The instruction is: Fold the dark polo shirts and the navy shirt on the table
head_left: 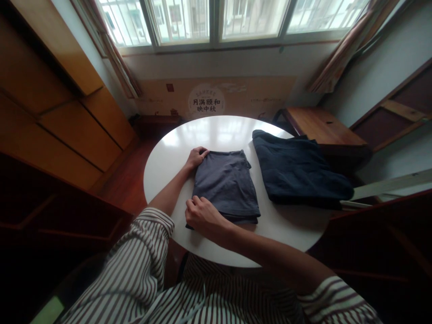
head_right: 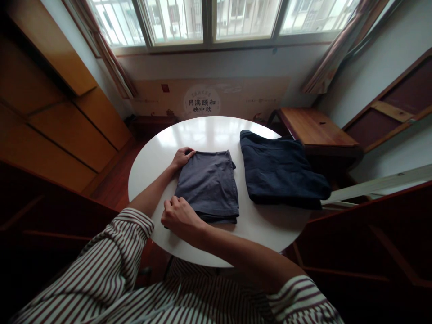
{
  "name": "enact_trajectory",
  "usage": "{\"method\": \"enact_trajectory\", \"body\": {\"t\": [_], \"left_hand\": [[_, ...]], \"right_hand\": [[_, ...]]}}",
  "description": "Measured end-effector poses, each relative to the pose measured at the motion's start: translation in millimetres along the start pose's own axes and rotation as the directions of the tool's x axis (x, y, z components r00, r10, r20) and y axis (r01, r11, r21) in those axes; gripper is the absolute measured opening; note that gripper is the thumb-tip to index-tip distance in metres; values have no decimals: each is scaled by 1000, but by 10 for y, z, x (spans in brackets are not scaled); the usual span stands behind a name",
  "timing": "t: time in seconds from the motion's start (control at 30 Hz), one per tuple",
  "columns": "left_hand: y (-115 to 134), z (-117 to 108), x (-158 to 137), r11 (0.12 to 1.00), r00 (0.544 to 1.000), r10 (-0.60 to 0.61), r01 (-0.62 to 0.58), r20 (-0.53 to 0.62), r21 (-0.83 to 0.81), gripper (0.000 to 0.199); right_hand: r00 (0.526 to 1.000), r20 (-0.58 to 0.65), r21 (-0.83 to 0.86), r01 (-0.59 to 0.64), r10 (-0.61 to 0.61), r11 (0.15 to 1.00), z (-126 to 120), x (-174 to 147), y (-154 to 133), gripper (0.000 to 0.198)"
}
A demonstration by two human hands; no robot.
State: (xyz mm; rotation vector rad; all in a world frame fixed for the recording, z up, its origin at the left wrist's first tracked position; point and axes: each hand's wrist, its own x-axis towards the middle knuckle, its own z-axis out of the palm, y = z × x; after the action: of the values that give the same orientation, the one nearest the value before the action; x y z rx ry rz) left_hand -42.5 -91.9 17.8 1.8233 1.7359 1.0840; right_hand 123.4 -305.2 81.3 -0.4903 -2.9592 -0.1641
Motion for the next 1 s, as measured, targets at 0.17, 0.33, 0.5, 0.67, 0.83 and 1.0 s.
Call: {"method": "enact_trajectory", "body": {"t": [0.17,0.33,0.5,0.67,0.83,1.0], "left_hand": [[-34,-2,41,1000,1000,-4,4,-2,-21,21],[-78,26,75,998,1000,15,-15,2,-57,21],[3,-28,23,1000,1000,10,-10,-12,14,18],[704,-147,-282,932,971,240,-226,-14,282,16],[1679,112,-1113,688,721,383,-640,578,343,39],[1922,472,-1654,576,594,352,-747,723,332,53]], "right_hand": [[990,-22,15,141,-141,990,34,-94,-105,21],[990,-16,43,144,-143,989,87,-199,-174,19],[997,-58,102,62,-56,993,-16,-299,-95,11],[931,-211,370,-207,298,906,-427,-560,686,22],[703,-126,425,-600,700,678,-444,-633,1987,22],[535,184,479,-781,824,400,-44,-457,2575,30]]}}
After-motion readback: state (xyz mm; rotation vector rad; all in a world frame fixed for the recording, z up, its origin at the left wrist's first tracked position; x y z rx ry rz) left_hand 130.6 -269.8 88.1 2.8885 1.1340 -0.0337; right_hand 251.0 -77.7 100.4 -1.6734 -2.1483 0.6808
